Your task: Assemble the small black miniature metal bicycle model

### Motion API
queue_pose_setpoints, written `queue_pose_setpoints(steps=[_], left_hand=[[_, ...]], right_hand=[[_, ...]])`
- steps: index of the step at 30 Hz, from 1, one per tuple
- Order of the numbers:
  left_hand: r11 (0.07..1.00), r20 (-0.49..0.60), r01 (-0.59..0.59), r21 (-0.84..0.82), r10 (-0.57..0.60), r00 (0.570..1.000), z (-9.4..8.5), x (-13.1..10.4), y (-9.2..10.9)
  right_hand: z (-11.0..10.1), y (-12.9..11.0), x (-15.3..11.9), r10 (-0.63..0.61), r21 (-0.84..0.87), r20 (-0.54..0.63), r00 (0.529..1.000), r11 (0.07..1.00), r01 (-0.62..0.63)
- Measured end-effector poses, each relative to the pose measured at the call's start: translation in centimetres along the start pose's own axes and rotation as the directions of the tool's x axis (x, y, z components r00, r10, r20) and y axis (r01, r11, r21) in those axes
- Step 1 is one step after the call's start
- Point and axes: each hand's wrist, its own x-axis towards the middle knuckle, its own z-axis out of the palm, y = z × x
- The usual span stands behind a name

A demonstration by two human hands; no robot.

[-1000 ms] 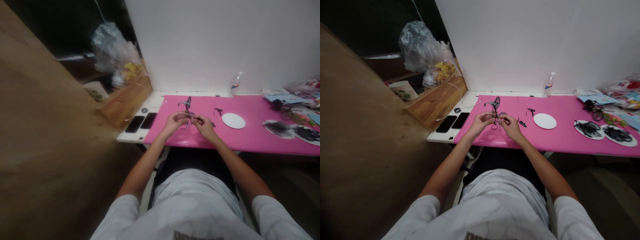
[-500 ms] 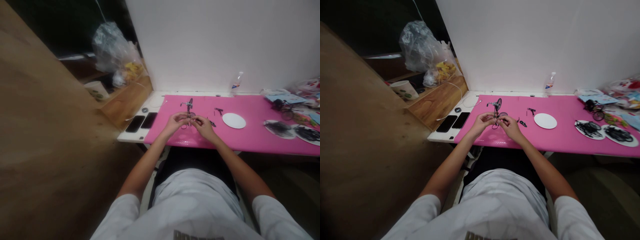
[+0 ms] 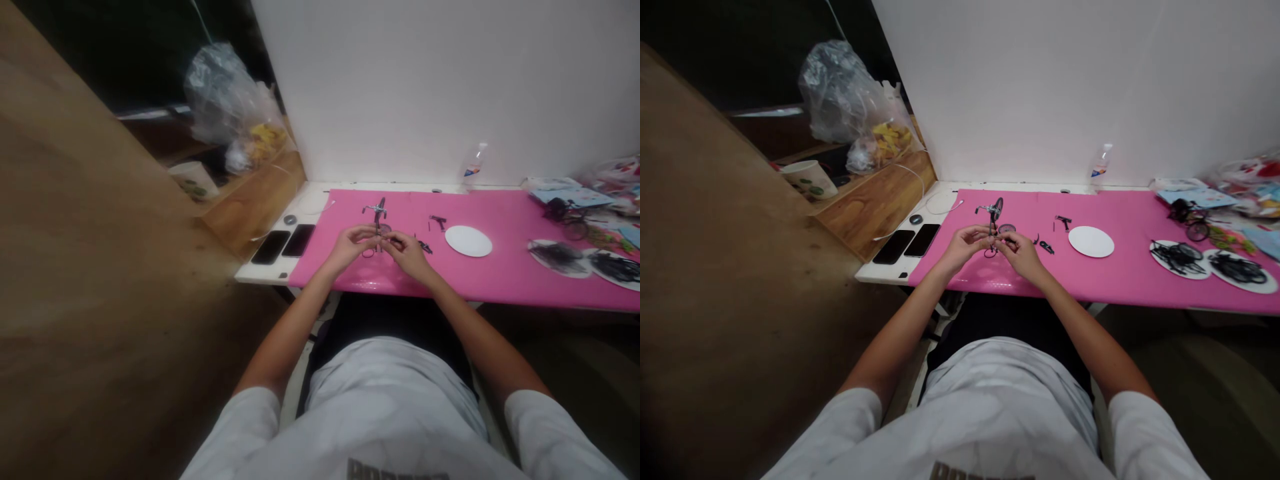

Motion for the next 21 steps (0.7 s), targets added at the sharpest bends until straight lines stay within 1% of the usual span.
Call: queue_pose_setpoints(steps=[8,17,21], left_hand=[[1.000,0.010,0.003,-0.004,-0.003,1.000,-0.01,0.08,-0.22],[0.999,0.052,0.032,-0.021,-0.030,0.998,0.20,-0.20,0.68],[1.000,0.066,0.019,-0.013,-0.019,0.998,0.11,-0.20,0.71]], right_hand=[[-0.12,0.24,0.04,0.023,-0.020,0.014,1.000,1.000,-0.022],[0.02,0.61,-0.02,0.037,0.009,0.030,0.999,0.999,-0.037],[-0.02,0.46,0.02,0.011,0.030,0.005,1.000,0.999,-0.012]])
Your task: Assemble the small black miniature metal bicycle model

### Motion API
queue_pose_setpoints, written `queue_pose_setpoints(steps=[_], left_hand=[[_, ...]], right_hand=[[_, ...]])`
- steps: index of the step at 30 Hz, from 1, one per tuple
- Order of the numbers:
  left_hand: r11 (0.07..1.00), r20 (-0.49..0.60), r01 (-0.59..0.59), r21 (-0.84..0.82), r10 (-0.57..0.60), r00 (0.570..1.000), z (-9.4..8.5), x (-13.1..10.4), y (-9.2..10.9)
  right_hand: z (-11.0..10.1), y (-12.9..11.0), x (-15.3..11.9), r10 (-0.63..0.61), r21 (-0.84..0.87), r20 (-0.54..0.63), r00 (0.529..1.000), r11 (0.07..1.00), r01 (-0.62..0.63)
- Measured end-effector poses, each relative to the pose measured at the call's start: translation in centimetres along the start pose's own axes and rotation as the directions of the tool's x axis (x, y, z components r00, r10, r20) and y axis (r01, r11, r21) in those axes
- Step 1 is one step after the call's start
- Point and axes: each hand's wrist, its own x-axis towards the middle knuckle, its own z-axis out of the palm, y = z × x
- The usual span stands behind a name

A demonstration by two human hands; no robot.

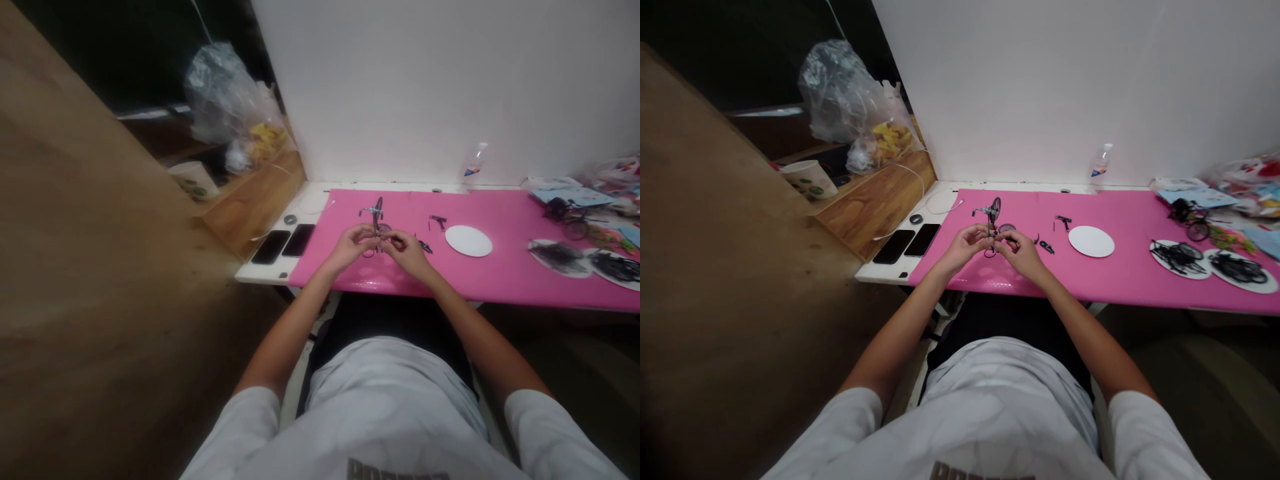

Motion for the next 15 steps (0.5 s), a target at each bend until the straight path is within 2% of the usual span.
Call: queue_pose_setpoints(steps=[4,9,15], left_hand=[[1.000,-0.019,-0.019,0.003,0.019,1.000,0.0,0.1,0.0],[1.000,-0.031,-0.011,0.002,0.011,0.999,0.0,0.2,-0.3],[1.000,-0.019,-0.010,0.006,0.010,1.000,0.0,0.1,-0.2]], right_hand=[[-0.7,-0.2,0.1,-0.028,0.034,-0.051,0.998,0.999,0.030],[-1.8,-0.4,0.2,-0.114,-0.115,-0.135,0.984,0.988,0.099],[-2.4,-1.6,0.4,-0.286,-0.296,-0.060,0.956,0.920,0.256]])
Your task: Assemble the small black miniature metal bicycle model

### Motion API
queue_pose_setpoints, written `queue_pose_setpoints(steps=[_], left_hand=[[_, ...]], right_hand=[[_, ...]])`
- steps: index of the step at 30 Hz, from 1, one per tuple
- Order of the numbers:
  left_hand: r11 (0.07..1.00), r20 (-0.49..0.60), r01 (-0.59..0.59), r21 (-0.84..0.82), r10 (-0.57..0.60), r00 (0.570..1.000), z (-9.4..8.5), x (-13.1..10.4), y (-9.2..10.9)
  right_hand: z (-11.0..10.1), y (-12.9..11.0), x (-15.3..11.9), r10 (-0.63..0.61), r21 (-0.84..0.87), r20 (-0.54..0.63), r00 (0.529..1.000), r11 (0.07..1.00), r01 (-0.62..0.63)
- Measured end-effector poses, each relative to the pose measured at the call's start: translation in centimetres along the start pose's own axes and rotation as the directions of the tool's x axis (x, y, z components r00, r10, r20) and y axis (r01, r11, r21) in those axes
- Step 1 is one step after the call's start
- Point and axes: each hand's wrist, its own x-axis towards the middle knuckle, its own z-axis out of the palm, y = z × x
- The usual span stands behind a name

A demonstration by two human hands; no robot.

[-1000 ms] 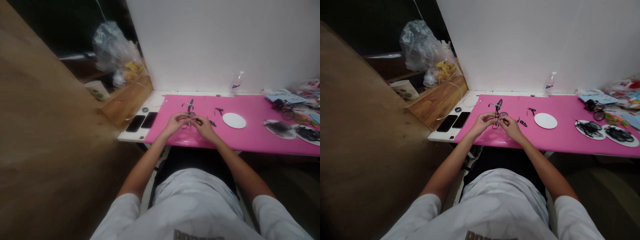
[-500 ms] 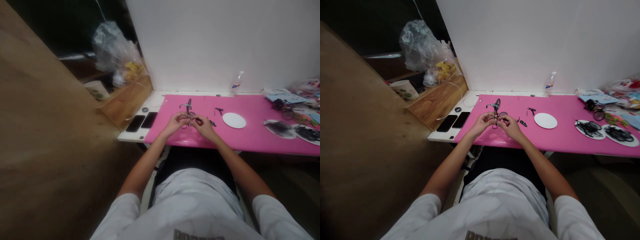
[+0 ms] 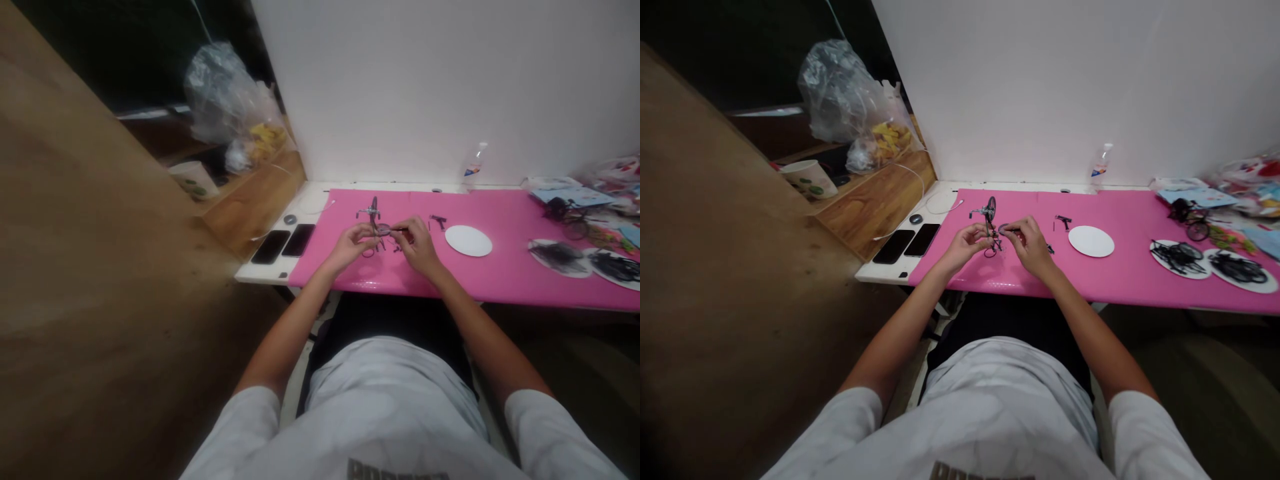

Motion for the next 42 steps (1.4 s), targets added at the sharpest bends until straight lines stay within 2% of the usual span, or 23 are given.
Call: queue_pose_setpoints(steps=[3,13,22,35,42], left_hand=[[1.000,-0.006,0.008,-0.008,-0.008,1.000,0.1,0.0,0.1],[1.000,0.004,0.001,0.014,-0.001,1.000,-0.4,0.2,-0.7],[1.000,-0.006,0.017,-0.003,-0.017,1.000,0.0,0.1,-0.2],[1.000,0.006,0.019,0.021,-0.019,1.000,-0.4,0.3,-0.9],[0.999,-0.009,0.009,0.043,-0.008,1.000,-0.2,0.2,-0.5]], right_hand=[[-0.2,-0.3,0.1,-0.041,-0.035,-0.020,0.999,0.999,0.040],[0.0,-0.1,-0.1,-0.021,0.001,0.016,1.000,1.000,0.021],[0.0,-0.1,-0.1,-0.023,-0.033,0.022,0.999,0.999,0.024],[0.0,0.1,-0.1,-0.018,-0.021,0.028,0.999,1.000,0.019],[-0.2,0.5,0.1,-0.040,-0.015,0.051,0.998,0.999,0.041]])
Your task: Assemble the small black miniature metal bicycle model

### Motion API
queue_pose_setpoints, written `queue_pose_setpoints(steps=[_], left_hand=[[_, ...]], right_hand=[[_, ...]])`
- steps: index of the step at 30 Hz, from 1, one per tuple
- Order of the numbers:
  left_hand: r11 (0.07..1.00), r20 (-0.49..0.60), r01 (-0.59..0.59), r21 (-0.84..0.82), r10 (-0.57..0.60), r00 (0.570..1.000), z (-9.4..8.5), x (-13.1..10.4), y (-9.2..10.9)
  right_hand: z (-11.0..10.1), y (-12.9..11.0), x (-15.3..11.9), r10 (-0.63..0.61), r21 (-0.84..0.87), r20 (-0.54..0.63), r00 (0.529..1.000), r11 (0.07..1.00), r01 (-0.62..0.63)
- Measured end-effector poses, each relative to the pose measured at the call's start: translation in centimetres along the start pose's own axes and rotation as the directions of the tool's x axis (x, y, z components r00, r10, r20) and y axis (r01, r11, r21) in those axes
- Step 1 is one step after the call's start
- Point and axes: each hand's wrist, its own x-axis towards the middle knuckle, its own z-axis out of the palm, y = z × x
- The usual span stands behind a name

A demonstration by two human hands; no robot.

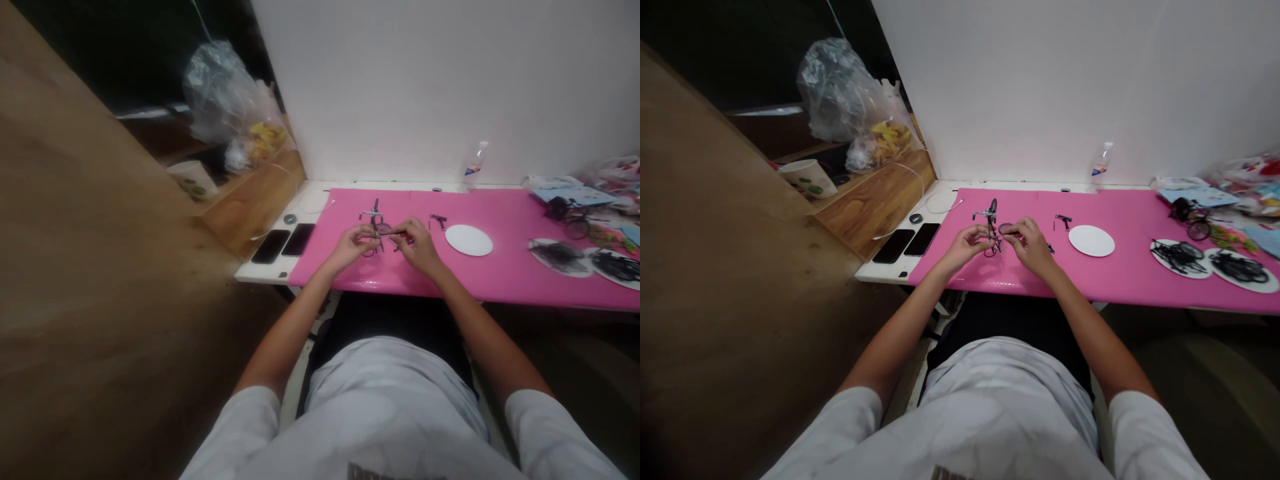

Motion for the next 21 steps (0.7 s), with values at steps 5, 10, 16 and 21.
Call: queue_pose_setpoints(steps=[5,10,16,21], left_hand=[[1.000,-0.005,-0.013,0.014,0.013,1.000,0.16,-0.02,-0.04],[0.998,0.013,-0.026,0.056,0.025,1.000,0.05,-0.13,-0.30],[0.996,0.015,-0.040,0.074,0.039,0.999,-0.14,0.02,-0.55],[0.993,-0.020,-0.071,0.098,0.073,0.997,-0.38,0.23,-0.92]], right_hand=[[-0.12,0.35,0.14,0.023,0.001,0.034,0.999,1.000,-0.023],[-0.07,0.37,0.17,0.049,-0.057,0.100,0.994,0.997,-0.043],[-0.06,-0.03,-0.23,0.189,0.069,0.174,0.966,0.977,-0.203],[-0.33,0.22,-0.41,0.240,0.081,0.227,0.944,0.961,-0.264]])
